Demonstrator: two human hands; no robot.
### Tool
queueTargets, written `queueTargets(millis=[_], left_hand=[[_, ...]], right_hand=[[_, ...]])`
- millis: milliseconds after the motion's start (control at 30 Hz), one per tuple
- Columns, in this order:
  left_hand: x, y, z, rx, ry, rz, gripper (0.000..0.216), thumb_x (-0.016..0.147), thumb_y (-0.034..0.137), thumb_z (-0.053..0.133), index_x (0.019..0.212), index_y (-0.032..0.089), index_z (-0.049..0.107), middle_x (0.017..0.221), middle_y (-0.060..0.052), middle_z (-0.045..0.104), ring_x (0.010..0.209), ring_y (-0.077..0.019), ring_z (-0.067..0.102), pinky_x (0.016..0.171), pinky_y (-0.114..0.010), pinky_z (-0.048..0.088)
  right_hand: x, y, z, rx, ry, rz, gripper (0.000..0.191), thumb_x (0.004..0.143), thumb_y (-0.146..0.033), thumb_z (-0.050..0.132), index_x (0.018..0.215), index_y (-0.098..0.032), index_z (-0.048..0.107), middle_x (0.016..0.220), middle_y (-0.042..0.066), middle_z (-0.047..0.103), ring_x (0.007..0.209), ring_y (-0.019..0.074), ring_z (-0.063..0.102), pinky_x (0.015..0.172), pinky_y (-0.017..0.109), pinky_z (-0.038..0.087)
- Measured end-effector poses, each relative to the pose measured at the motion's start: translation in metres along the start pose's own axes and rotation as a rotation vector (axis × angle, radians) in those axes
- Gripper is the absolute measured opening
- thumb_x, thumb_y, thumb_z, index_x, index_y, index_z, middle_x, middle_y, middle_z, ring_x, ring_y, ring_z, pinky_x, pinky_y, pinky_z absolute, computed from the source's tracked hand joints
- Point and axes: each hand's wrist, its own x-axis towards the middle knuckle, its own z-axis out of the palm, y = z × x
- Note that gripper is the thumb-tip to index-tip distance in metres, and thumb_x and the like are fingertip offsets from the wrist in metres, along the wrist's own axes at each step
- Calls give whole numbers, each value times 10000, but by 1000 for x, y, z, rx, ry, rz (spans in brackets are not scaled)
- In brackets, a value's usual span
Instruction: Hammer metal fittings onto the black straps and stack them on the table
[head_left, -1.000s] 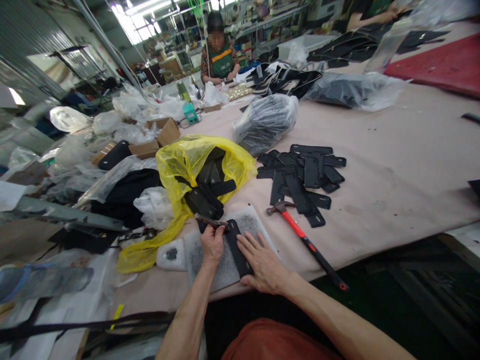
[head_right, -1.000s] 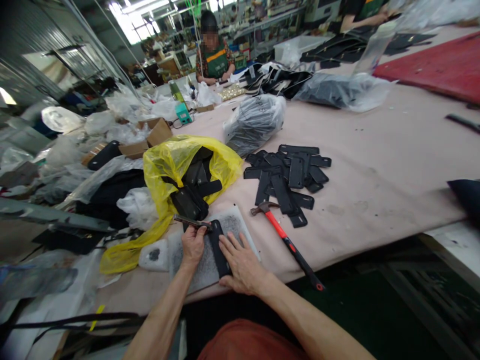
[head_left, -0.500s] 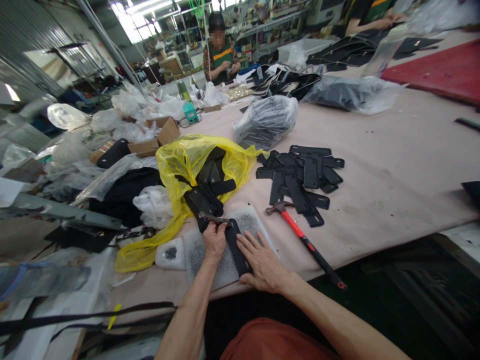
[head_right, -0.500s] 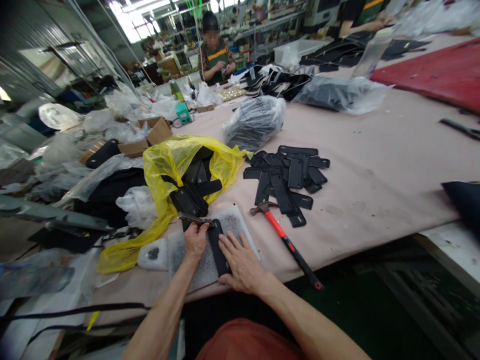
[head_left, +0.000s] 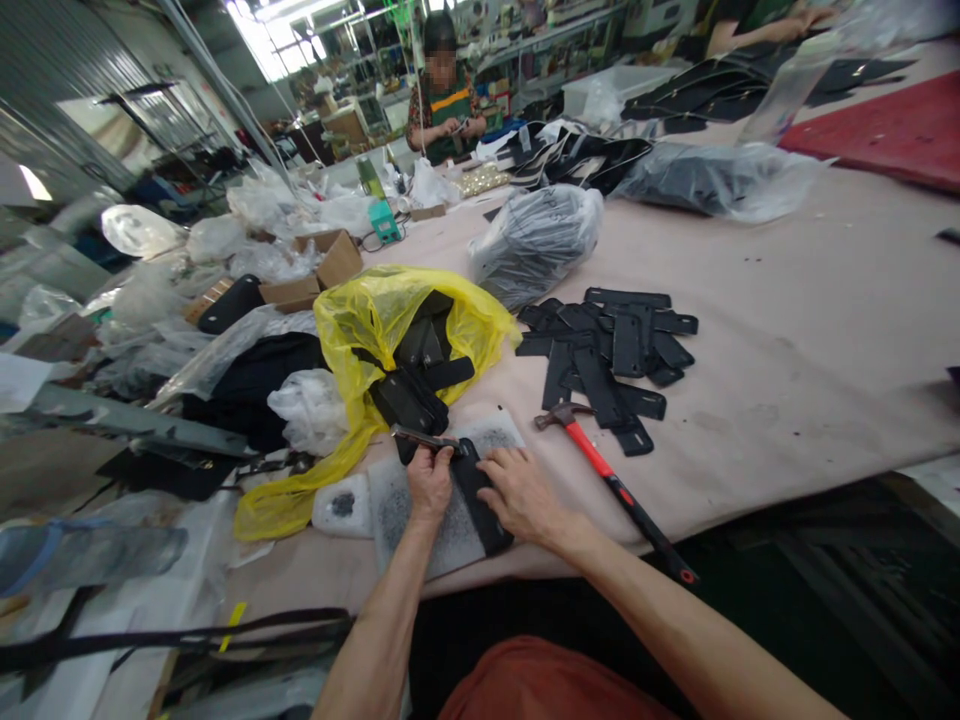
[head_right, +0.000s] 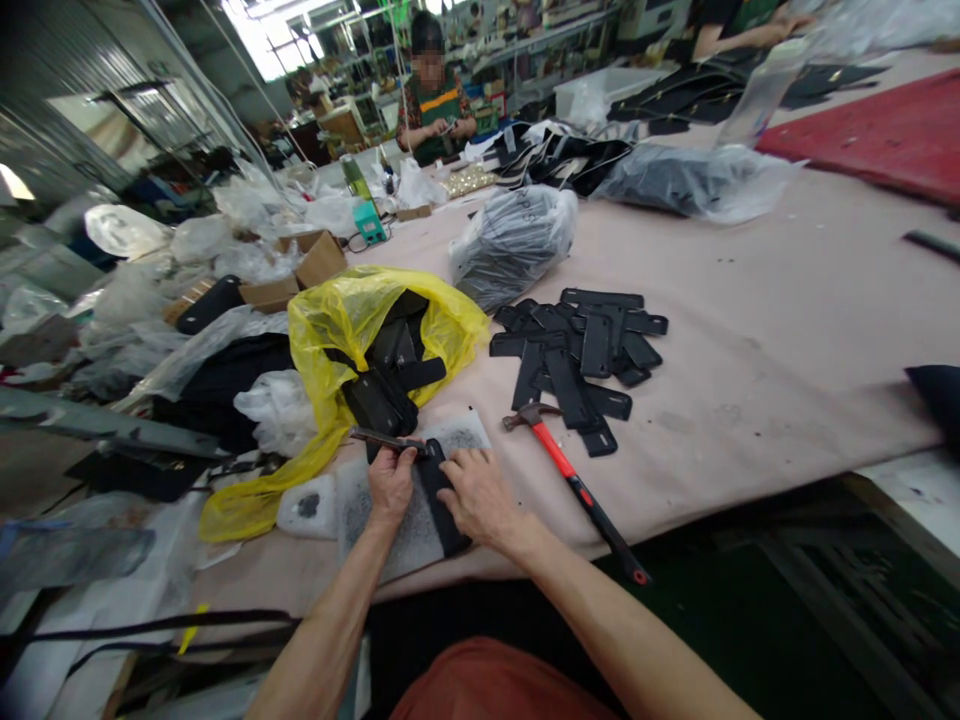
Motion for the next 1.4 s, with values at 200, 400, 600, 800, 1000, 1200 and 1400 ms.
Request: queueTargets(millis=[200, 400, 600, 800, 1000, 1200, 1400], left_hand=[[2, -10, 1, 25, 32, -46, 222, 855, 331, 564, 968, 190, 693, 926, -56, 744, 875, -214, 686, 836, -332, 525], [1, -14, 2, 42, 38, -44, 207, 860, 325, 562, 951, 190, 690, 893, -60, 736, 848, -220, 683, 816, -334, 523], [1, -10, 2, 79, 42, -46, 197, 860, 313, 560, 950, 187, 683, 888, -56, 733, 841, -209, 678, 797, -308, 510], [2, -9, 4, 184, 55, -26, 162, 859, 289, 550, 911, 188, 666, 832, -49, 720, 788, -198, 664, 727, -276, 482], [2, -10, 6, 269, 61, 44, 126, 862, 276, 546, 867, 192, 640, 795, -62, 709, 772, -206, 665, 706, -270, 476], [1, -9, 6, 223, 63, 60, 150, 863, 267, 539, 911, 187, 656, 845, -73, 725, 815, -220, 678, 738, -289, 486], [0, -7, 5, 168, 63, 23, 160, 855, 295, 557, 888, 191, 674, 817, -64, 720, 790, -222, 675, 742, -302, 498]], right_hand=[[53, 7, 8, -104, 4, 109, 192, 913, -230, 534, 1057, -212, 660, 1077, 86, 613, 1036, 249, 527, 852, 363, 354], [61, 12, 23, -102, 25, 74, 187, 929, -236, 521, 1010, -230, 689, 1011, 67, 626, 986, 238, 514, 812, 362, 327], [64, 15, 32, -72, 89, 77, 142, 910, -215, 544, 922, -220, 685, 948, 54, 626, 933, 226, 501, 783, 358, 306], [63, 19, 34, -56, 87, 41, 137, 883, -141, 529, 813, -196, 633, 890, 48, 620, 913, 213, 498, 792, 355, 301], [49, 18, 42, 130, 232, -42, 140, 873, -128, 490, 790, -191, 584, 843, 44, 608, 869, 201, 507, 823, 348, 332], [51, 30, 49, 223, 436, 169, 173, 899, -162, 402, 809, -195, 546, 768, 45, 593, 749, 194, 530, 717, 325, 400], [13, 10, 38, 157, 397, 159, 174, 898, -290, 534, 1012, -186, 615, 986, 90, 658, 945, 245, 566, 887, 415, 393]])
